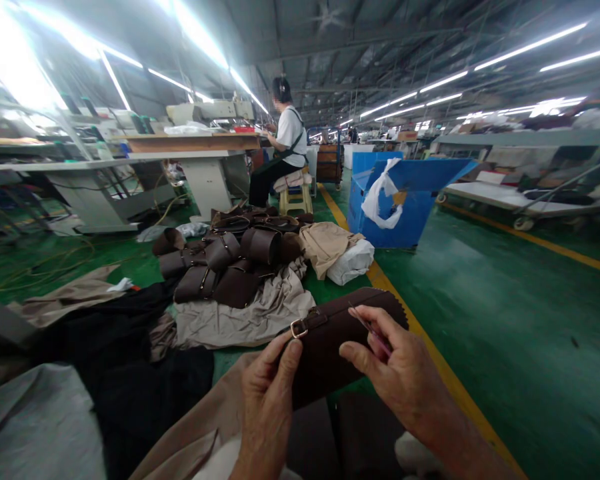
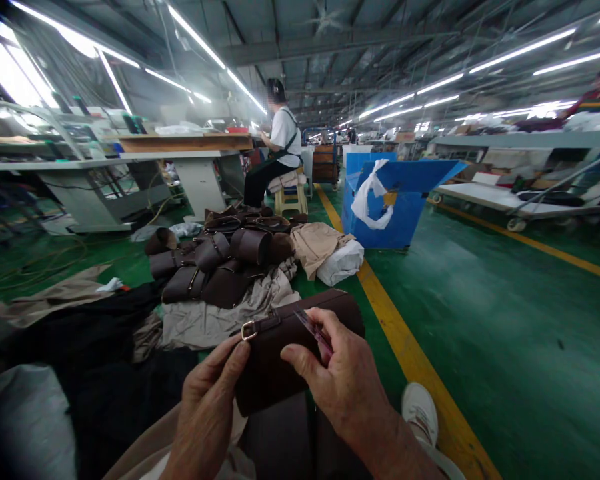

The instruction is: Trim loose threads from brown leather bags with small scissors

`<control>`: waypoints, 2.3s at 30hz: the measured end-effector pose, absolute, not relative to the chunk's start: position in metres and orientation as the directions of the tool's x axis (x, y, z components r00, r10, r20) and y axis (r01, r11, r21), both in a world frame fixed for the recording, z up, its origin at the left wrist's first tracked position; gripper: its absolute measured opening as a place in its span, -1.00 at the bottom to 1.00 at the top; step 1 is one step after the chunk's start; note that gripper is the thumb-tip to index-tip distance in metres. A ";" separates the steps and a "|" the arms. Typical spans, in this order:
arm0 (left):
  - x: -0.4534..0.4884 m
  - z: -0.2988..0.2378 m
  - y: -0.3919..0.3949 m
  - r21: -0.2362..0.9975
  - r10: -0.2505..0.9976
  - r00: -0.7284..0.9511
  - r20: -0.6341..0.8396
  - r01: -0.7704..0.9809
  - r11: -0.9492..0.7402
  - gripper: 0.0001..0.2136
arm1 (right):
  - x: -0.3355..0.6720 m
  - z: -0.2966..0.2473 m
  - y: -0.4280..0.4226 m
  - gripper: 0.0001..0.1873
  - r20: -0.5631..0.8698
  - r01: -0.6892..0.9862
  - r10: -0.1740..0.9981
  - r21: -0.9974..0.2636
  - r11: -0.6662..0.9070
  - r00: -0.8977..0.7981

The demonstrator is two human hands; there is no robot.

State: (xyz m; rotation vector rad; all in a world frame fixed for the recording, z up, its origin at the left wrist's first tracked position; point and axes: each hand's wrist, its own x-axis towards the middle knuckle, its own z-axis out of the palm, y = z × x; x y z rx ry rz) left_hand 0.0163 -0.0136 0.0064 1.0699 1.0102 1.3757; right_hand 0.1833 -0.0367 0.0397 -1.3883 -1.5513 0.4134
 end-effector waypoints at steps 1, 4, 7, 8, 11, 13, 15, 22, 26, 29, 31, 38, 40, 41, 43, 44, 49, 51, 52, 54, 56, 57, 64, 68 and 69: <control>0.017 0.007 -0.014 0.970 0.998 -0.021 0.065 -0.232 -0.068 -0.70 | 0.182 0.040 -0.036 -0.68 0.404 0.554 0.905 -0.788 0.269 0.135; 0.018 0.009 -0.016 0.975 0.995 -0.005 0.100 -0.197 -0.099 -0.70 | 0.182 0.040 -0.034 -0.75 0.371 0.564 0.920 -0.790 0.241 0.126; 0.018 0.010 -0.018 0.980 0.989 -0.011 0.148 -0.135 -0.149 -0.71 | 0.186 0.038 -0.036 -0.75 0.390 0.610 0.919 -0.744 0.273 0.064; 0.018 0.010 -0.018 0.979 0.986 -0.018 0.165 -0.117 -0.166 -0.72 | 0.188 0.037 -0.038 -0.76 0.398 0.637 0.916 -0.718 0.280 0.047; 0.016 0.012 -0.019 0.968 0.967 -0.054 0.249 -0.025 -0.251 -0.75 | 0.191 0.038 -0.042 -0.81 0.416 0.746 0.909 -0.615 0.255 0.033; 0.016 0.014 -0.019 0.949 0.947 -0.072 0.314 0.055 -0.311 -0.78 | 0.192 0.039 -0.043 -0.83 0.420 0.796 0.907 -0.556 0.240 0.019; 0.015 0.014 -0.020 0.930 0.929 -0.080 0.362 0.105 -0.353 -0.80 | 0.190 0.041 -0.044 -0.83 0.430 0.828 0.903 -0.503 0.246 -0.007; 0.013 0.009 -0.022 0.873 0.879 -0.096 0.466 0.211 -0.440 -0.85 | 0.191 0.045 -0.045 -0.86 0.417 0.852 0.908 -0.457 0.257 -0.050; 0.013 0.008 -0.023 0.852 0.866 -0.078 0.494 0.240 -0.465 -0.82 | 0.194 0.044 -0.047 -0.87 0.390 0.834 0.919 -0.492 0.252 -0.048; 0.013 0.007 -0.023 0.833 0.855 -0.052 0.516 0.264 -0.487 -0.81 | 0.194 0.045 -0.047 -0.88 0.373 0.825 0.927 -0.510 0.245 -0.045; 0.013 0.007 -0.023 0.819 0.847 -0.037 0.530 0.281 -0.500 -0.81 | 0.194 0.045 -0.047 -0.87 0.377 0.822 0.925 -0.512 0.249 -0.045; 0.012 0.008 -0.024 0.810 0.842 0.009 0.539 0.269 -0.521 -0.82 | 0.195 0.042 -0.047 -0.83 0.335 0.796 0.941 -0.561 0.229 -0.034; 0.014 0.009 -0.025 0.825 0.849 -0.026 0.528 0.252 -0.505 -0.83 | 0.195 0.041 -0.048 -0.83 0.337 0.788 0.941 -0.573 0.225 -0.024; 0.015 0.009 -0.025 0.835 0.855 -0.042 0.516 0.245 -0.492 -0.83 | 0.195 0.041 -0.048 -0.83 0.338 0.781 0.941 -0.584 0.224 -0.017; 0.015 0.009 -0.026 0.840 0.859 -0.049 0.509 0.244 -0.484 -0.84 | 0.194 0.041 -0.048 -0.82 0.328 0.758 0.945 -0.614 0.219 -0.008; 0.015 0.008 -0.026 0.835 0.856 -0.039 0.515 0.250 -0.491 -0.85 | 0.194 0.041 -0.047 -0.82 0.324 0.748 0.946 -0.629 0.214 0.001; 0.012 0.005 -0.024 0.795 0.831 0.015 0.557 0.282 -0.538 -0.82 | 0.195 0.038 -0.044 -0.77 0.319 0.729 0.946 -0.660 0.179 0.056; 0.013 0.006 -0.024 0.790 0.826 0.015 0.563 0.282 -0.544 -0.81 | 0.197 0.038 -0.042 -0.74 0.314 0.688 0.947 -0.701 0.189 0.061; 0.013 0.007 -0.025 0.794 0.827 0.007 0.563 0.273 -0.543 -0.82 | 0.199 0.038 -0.042 -0.73 0.314 0.653 0.947 -0.732 0.195 0.069; 0.014 0.008 -0.026 0.814 0.839 -0.004 0.544 0.245 -0.526 -0.82 | 0.202 0.040 -0.041 -0.71 0.313 0.571 0.944 -0.796 0.199 0.107; 0.014 0.008 -0.026 0.834 0.853 -0.006 0.521 0.216 -0.508 -0.84 | 0.204 0.041 -0.041 -0.72 0.312 0.491 0.940 -0.845 0.209 0.135; 0.014 0.007 -0.026 0.845 0.863 -0.001 0.505 0.204 -0.494 -0.84 | 0.204 0.042 -0.041 -0.74 0.308 0.462 0.942 -0.860 0.215 0.133; 0.011 0.000 -0.025 0.897 0.908 0.149 0.392 0.159 -0.413 -0.77 | 0.194 0.039 -0.039 -0.74 0.416 0.468 0.907 -0.789 0.399 -0.072; 0.014 0.006 -0.023 0.789 0.827 0.240 0.509 0.253 -0.560 -0.81 | 0.197 0.037 -0.034 -0.88 0.428 0.505 0.879 -0.722 0.473 -0.210; 0.015 0.008 -0.022 0.763 0.806 0.245 0.540 0.262 -0.591 -0.83 | 0.200 0.037 -0.033 -0.92 0.403 0.543 0.887 -0.705 0.457 -0.225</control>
